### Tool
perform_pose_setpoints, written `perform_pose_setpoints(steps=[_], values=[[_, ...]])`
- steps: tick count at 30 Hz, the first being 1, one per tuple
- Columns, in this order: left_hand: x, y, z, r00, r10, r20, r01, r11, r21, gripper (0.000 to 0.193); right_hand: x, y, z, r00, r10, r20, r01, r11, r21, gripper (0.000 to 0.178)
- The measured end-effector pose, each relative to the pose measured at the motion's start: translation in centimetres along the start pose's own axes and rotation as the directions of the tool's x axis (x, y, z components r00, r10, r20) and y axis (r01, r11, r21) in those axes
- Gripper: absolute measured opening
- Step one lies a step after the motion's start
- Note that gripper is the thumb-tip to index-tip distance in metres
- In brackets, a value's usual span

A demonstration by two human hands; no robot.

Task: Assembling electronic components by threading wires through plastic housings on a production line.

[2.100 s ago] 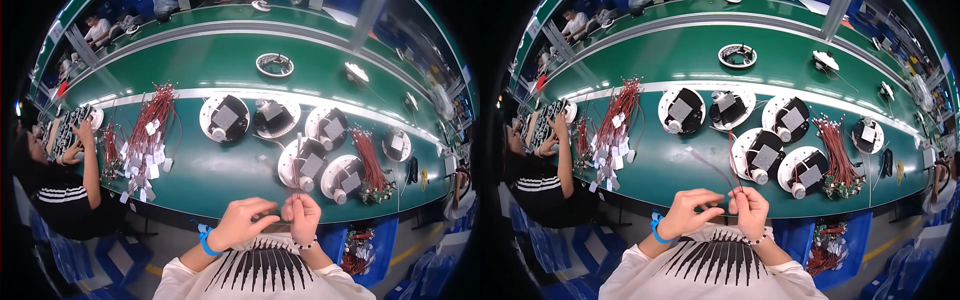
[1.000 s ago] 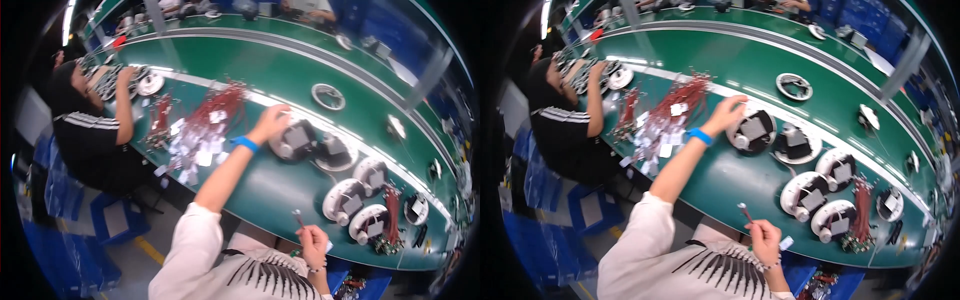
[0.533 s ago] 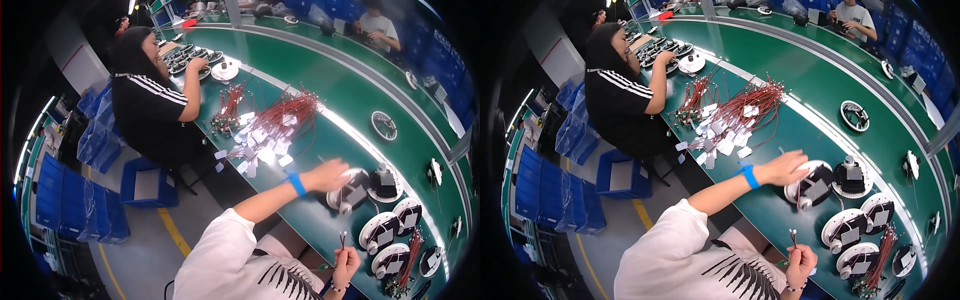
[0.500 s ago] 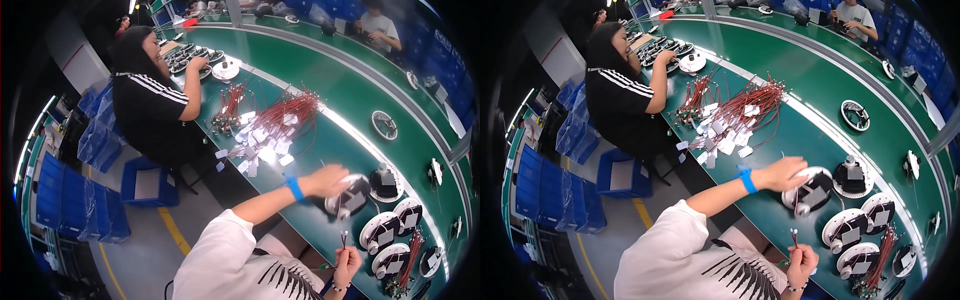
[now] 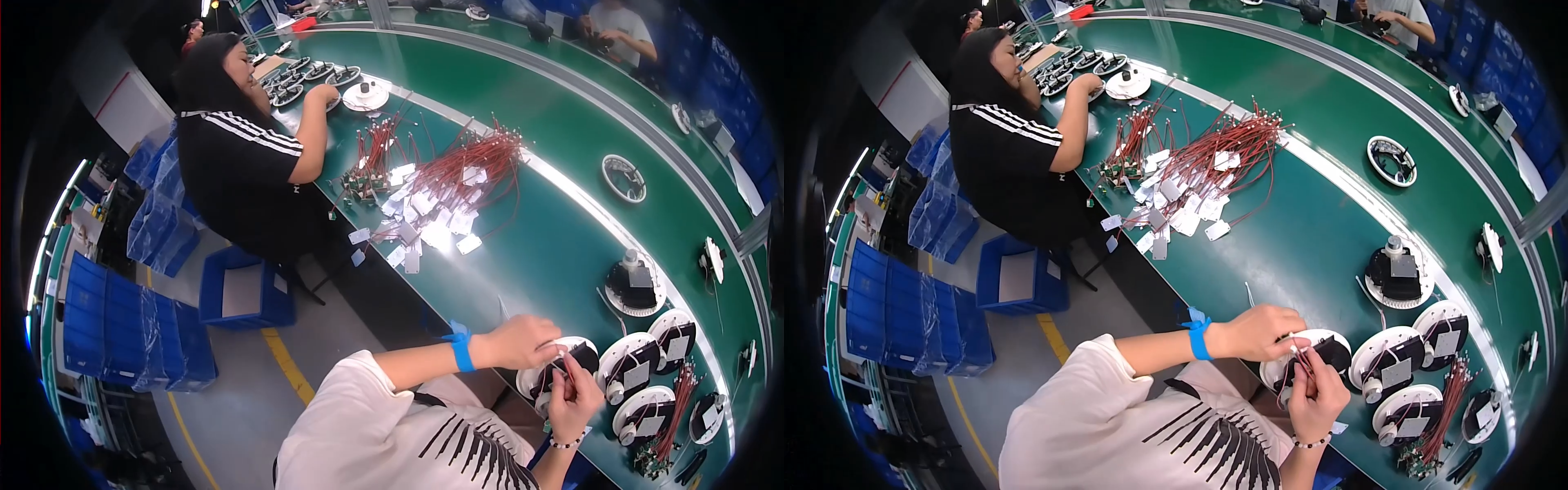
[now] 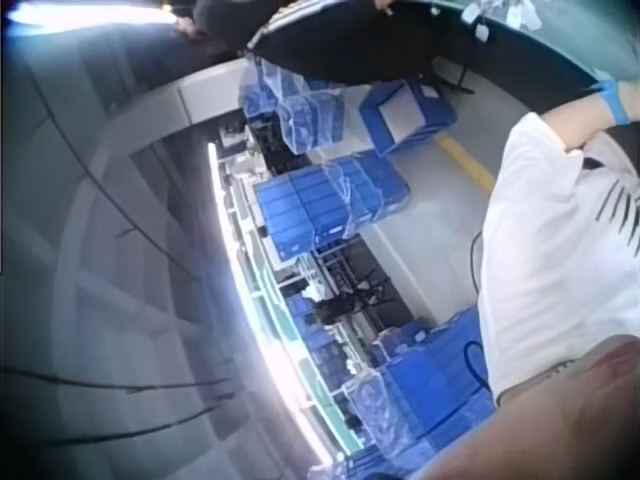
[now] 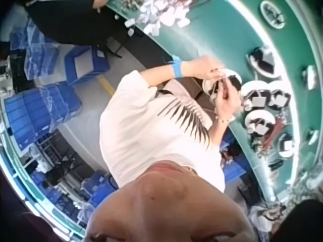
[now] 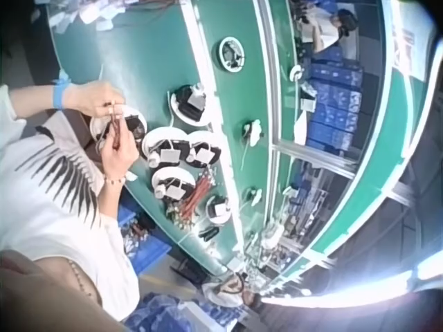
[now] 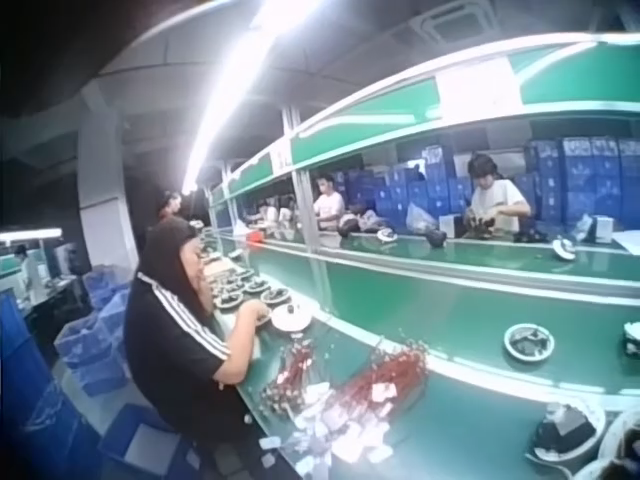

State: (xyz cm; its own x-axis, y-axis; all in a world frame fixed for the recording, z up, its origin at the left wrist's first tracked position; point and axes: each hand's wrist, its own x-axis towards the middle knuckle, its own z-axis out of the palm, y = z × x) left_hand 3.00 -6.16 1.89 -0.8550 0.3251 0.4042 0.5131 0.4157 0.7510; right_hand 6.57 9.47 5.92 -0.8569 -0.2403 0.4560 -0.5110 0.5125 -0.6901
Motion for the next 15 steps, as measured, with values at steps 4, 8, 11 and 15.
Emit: perform_pose_setpoints(steps=[4,8,11,15], values=[[0.4,-1.0,-1.9,0.98,-0.071,0.185,0.11,0.972,-0.207,0.019,0.2,0.2,-0.2,0.995,0.079,0.055,-0.077,0.996,-0.035,0.027],[-0.9,-3.1,-1.5,0.904,-0.181,0.388,0.383,0.749,-0.541,0.016,-0.3,-0.1,0.1,0.992,0.119,0.032,-0.119,0.993,0.015,0.031],[-1.4,-2.4,-0.8,0.917,-0.158,0.367,0.382,0.617,-0.688,0.014,-0.5,-0.3,-0.2,0.991,0.136,0.01,-0.136,0.99,0.036,0.035],[-1.1,-2.6,-0.4,0.887,-0.342,0.309,0.46,0.707,-0.537,0.012,0.0,-0.3,-2.0,0.995,0.084,0.044,-0.088,0.991,0.1,0.029]])
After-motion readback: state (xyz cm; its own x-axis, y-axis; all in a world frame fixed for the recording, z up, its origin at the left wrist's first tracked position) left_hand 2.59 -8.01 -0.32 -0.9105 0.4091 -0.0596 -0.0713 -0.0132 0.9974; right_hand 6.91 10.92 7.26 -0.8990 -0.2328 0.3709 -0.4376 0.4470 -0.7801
